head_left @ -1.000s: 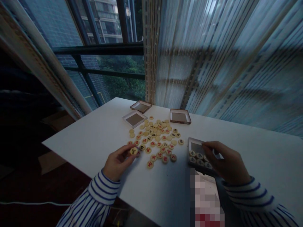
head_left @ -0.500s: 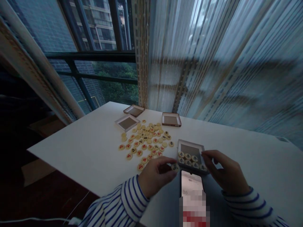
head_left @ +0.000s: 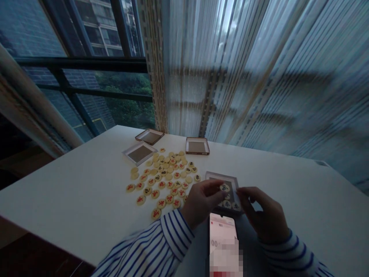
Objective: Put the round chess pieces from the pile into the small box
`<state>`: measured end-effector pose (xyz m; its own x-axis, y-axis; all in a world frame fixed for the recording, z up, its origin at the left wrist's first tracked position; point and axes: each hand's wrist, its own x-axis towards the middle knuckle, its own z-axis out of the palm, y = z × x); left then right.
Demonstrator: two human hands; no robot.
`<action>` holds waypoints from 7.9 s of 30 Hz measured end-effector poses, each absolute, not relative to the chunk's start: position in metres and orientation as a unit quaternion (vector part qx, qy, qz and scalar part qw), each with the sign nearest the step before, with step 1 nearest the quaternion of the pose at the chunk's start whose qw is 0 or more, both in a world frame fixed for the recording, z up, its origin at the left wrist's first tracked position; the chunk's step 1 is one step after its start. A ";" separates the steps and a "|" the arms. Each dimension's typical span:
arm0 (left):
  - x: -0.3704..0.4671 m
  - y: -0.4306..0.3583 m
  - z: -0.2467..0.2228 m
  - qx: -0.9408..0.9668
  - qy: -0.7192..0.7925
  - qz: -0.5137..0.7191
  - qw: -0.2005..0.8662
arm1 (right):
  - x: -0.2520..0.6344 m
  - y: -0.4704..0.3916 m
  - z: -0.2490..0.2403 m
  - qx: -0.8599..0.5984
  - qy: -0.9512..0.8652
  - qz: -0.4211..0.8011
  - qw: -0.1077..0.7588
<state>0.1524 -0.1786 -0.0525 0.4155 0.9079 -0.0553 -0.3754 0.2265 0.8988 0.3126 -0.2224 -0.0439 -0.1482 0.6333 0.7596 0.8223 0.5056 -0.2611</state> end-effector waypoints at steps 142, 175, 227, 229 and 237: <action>0.028 -0.107 -0.012 0.697 0.537 0.394 0.264 | 0.307 -0.154 -0.009 -0.518 -0.819 -0.063 0.239; 0.031 -0.066 -0.052 0.858 0.471 0.203 0.039 | 0.205 -0.038 -0.025 -0.480 -0.872 0.073 0.059; 0.034 -0.064 -0.050 0.566 0.442 0.486 0.499 | 0.222 -0.056 -0.023 -0.469 -0.849 0.103 0.220; 0.032 -0.063 -0.053 0.593 0.478 0.484 0.431 | 0.227 -0.052 -0.025 -0.506 -0.846 0.058 0.155; 0.015 -0.067 -0.047 0.712 0.560 0.403 0.133 | 0.233 -0.046 -0.033 -0.559 -0.828 0.019 0.047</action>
